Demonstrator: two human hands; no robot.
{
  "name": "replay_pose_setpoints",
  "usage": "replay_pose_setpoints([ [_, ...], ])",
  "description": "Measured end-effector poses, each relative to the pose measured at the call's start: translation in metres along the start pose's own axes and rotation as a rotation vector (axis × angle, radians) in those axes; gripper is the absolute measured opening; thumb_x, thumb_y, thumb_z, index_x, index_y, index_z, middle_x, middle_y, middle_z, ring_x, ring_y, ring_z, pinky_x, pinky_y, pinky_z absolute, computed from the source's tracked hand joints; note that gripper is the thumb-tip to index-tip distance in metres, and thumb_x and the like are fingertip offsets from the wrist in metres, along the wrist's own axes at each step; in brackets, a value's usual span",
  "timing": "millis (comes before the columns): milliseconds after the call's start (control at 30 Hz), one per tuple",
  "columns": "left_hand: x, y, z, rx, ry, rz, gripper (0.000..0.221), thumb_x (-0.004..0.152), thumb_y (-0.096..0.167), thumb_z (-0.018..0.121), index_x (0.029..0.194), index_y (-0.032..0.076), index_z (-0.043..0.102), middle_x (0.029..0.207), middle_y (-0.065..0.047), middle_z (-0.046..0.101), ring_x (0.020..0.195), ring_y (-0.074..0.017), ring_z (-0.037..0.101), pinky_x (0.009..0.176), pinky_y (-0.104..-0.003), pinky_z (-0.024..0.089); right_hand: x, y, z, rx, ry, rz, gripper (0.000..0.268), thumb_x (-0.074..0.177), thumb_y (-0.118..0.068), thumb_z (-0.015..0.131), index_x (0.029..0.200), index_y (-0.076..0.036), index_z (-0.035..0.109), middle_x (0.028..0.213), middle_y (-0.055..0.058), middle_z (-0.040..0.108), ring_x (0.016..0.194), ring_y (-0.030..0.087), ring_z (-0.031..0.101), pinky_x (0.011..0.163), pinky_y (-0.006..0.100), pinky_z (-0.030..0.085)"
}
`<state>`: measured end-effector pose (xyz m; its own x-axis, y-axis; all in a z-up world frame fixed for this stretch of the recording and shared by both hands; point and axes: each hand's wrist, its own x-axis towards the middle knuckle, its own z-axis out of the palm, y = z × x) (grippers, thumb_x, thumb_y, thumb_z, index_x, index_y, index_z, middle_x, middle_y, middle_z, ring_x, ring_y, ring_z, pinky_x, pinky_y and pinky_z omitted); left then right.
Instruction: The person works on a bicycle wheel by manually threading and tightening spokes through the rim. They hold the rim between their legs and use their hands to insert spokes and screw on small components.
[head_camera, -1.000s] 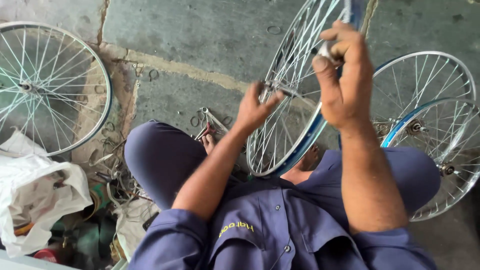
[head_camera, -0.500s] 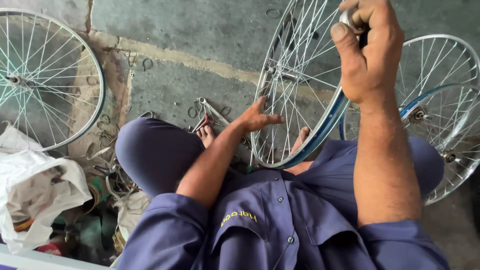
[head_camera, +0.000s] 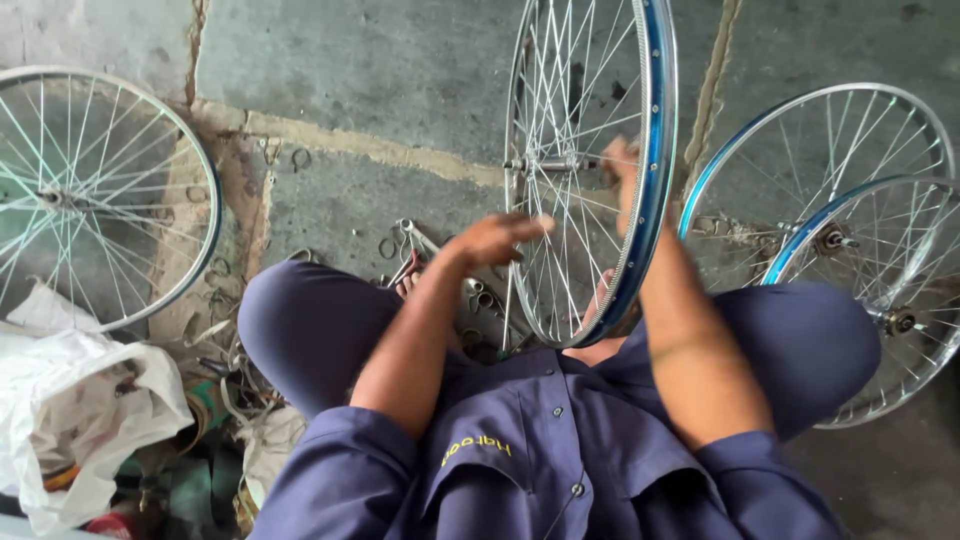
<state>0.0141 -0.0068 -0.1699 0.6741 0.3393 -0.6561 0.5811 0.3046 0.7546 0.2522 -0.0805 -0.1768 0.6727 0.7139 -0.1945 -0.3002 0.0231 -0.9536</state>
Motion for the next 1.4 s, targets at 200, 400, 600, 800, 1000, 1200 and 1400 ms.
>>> replay_pose_setpoints([
  [200,0.049,-0.002,-0.018,-0.138,0.486,0.478,0.063,0.096,0.048,0.064,0.137,0.001,0.054,0.111,-0.017,0.073,0.088,-0.0205,0.075,0.077,-0.035,0.059,0.012,0.061,-0.008,-0.183,-0.022,-0.05,0.023,0.097,-0.019,0.069,0.115,-0.005,0.063,0.102,0.005,0.069,0.091,0.017,0.066,0.081,0.03,0.055],
  [400,0.073,-0.006,-0.015,-0.15,0.622,0.431,0.038,0.107,0.037,0.061,0.107,-0.001,0.065,0.086,-0.016,0.071,0.078,-0.0249,0.065,0.074,-0.039,0.055,0.001,0.048,0.02,-0.23,-0.041,-0.154,0.014,0.101,-0.012,0.073,0.11,-0.004,0.069,0.103,0.004,0.068,0.093,0.014,0.064,0.084,0.027,0.053],
  [600,0.074,-0.008,-0.002,-0.083,0.874,0.787,0.033,0.106,0.034,0.049,0.11,0.002,0.058,0.095,-0.023,0.067,0.088,-0.0431,0.065,0.079,-0.047,0.051,-0.001,0.039,0.031,0.436,-0.07,0.099,0.015,0.097,-0.022,0.063,0.101,-0.008,0.063,0.085,0.003,0.066,0.07,0.013,0.062,0.063,0.028,0.054],
  [800,0.073,-0.012,-0.009,0.013,0.86,0.445,0.046,0.107,0.047,0.043,0.098,0.003,0.054,0.091,-0.027,0.066,0.089,-0.0503,0.06,0.08,-0.054,0.046,-0.007,0.044,0.03,-0.223,-0.059,-0.24,0.018,0.099,-0.004,0.069,0.093,-0.008,0.053,0.084,-0.005,0.052,0.076,0.006,0.046,0.067,0.024,0.043],
  [1000,0.067,-0.004,-0.007,0.09,0.884,0.421,0.051,0.108,0.05,0.042,0.094,0.002,0.055,0.087,-0.025,0.065,0.089,-0.048,0.061,0.081,-0.053,0.047,-0.005,0.043,0.03,-0.121,-0.098,-0.26,0.019,0.095,-0.004,0.067,0.095,-0.009,0.048,0.085,-0.006,0.043,0.077,0.006,0.041,0.069,0.023,0.04],
  [1200,0.062,0.001,-0.008,-0.053,0.848,0.416,0.054,0.107,0.051,0.045,0.09,0.001,0.055,0.08,-0.022,0.06,0.076,-0.0383,0.058,0.076,-0.047,0.047,-0.001,0.046,0.027,-0.199,-0.061,-0.234,0.019,0.094,-0.004,0.068,0.094,-0.009,0.05,0.083,-0.006,0.043,0.074,0.007,0.041,0.064,0.024,0.039],
  [1400,0.061,-0.002,-0.011,-0.105,0.801,0.445,0.053,0.107,0.049,0.047,0.088,0.0,0.053,0.075,-0.016,0.056,0.071,-0.0279,0.053,0.071,-0.043,0.046,-0.003,0.044,0.027,-0.109,-0.097,-0.192,0.024,0.093,-0.003,0.071,0.095,-0.009,0.048,0.084,-0.006,0.045,0.075,0.006,0.043,0.066,0.022,0.041],
])
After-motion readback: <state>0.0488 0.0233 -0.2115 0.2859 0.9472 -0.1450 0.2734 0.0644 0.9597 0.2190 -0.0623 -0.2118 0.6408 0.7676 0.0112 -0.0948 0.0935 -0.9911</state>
